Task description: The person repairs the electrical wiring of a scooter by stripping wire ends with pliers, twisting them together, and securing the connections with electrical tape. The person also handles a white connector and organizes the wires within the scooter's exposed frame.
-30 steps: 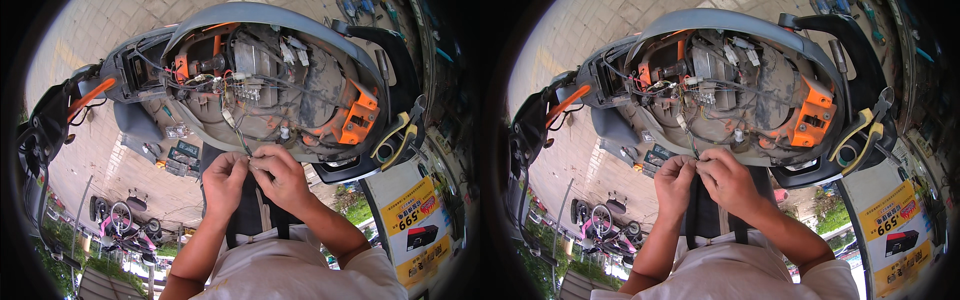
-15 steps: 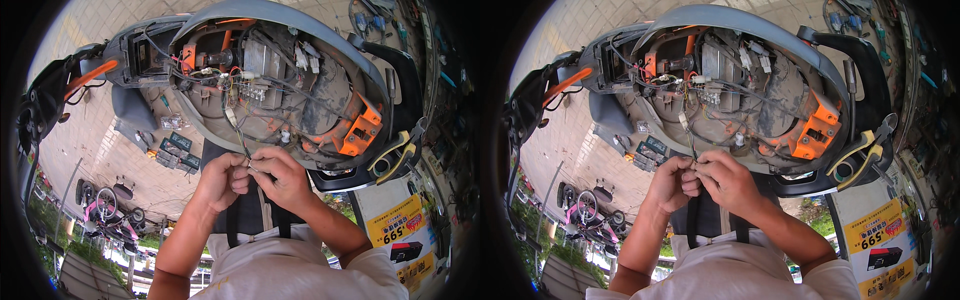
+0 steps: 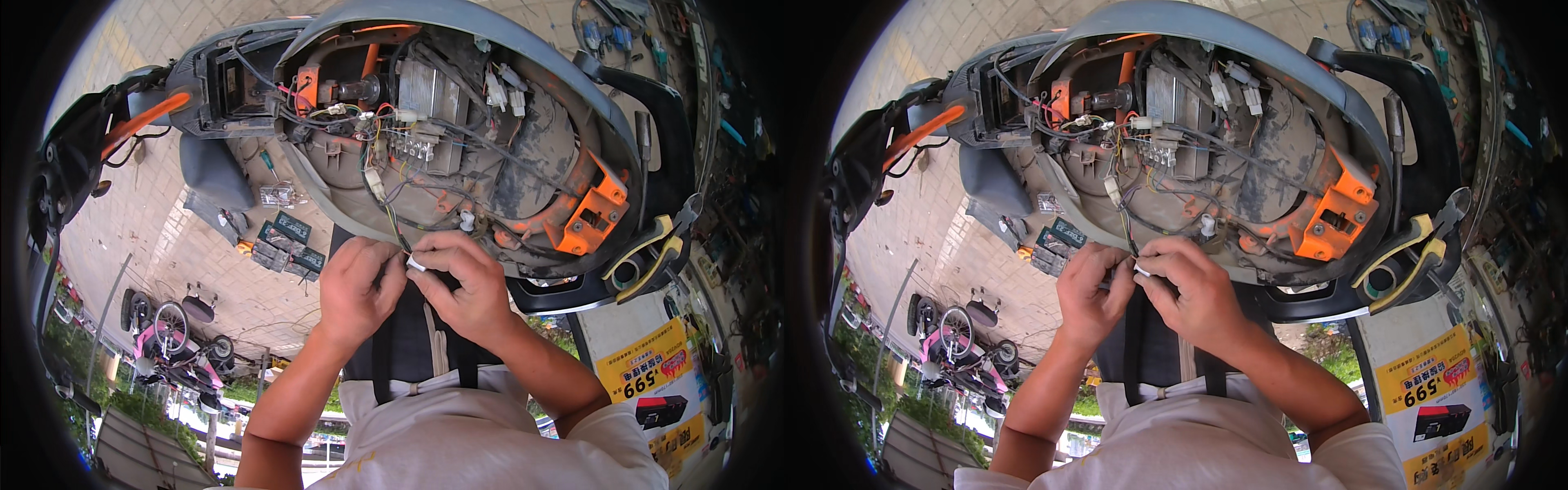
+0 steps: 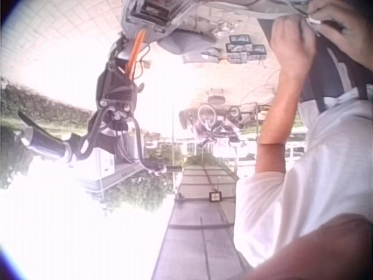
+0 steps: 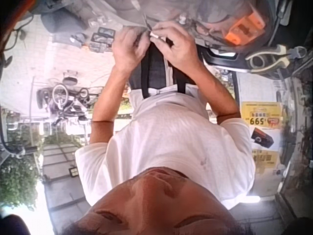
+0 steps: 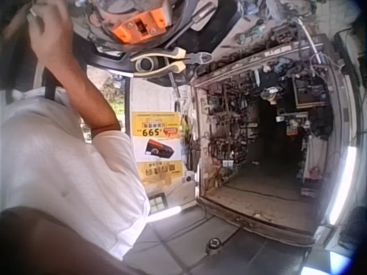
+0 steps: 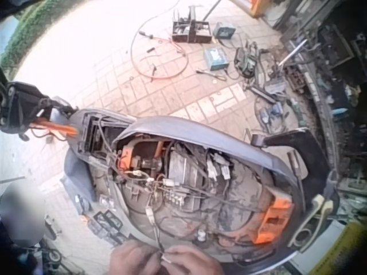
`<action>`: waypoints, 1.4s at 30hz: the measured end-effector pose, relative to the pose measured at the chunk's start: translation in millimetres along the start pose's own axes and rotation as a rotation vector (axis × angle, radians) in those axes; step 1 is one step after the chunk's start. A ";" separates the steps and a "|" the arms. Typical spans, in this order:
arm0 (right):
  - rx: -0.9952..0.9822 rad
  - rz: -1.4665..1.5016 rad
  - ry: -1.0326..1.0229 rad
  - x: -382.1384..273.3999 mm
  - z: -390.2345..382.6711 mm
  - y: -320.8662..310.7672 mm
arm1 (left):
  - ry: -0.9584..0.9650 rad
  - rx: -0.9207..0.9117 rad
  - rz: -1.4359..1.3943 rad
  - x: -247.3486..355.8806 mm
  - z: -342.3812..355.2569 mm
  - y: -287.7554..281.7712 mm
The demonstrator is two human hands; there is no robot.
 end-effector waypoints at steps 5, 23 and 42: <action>-0.047 -0.016 -0.034 -0.9 -0.8 -0.7 | -1.331 -0.164 -1.116 -23.6 -23.9 17.9; -0.024 -0.023 -0.036 -3.5 0.2 -0.1 | -0.096 -0.152 -0.091 -5.3 13.3 -7.4; -0.019 -0.036 -0.046 -3.5 -0.5 2.2 | 0.244 -0.117 0.159 6.7 10.2 -10.0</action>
Point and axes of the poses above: each hand's wrist, its own z-axis towards the middle knuckle, its own y-axis out of the palm, x = y × z, the point moved 5 cm from there along z, towards the middle knuckle, and after that the axes turned 6 degrees about x, right-handed, at the moved point
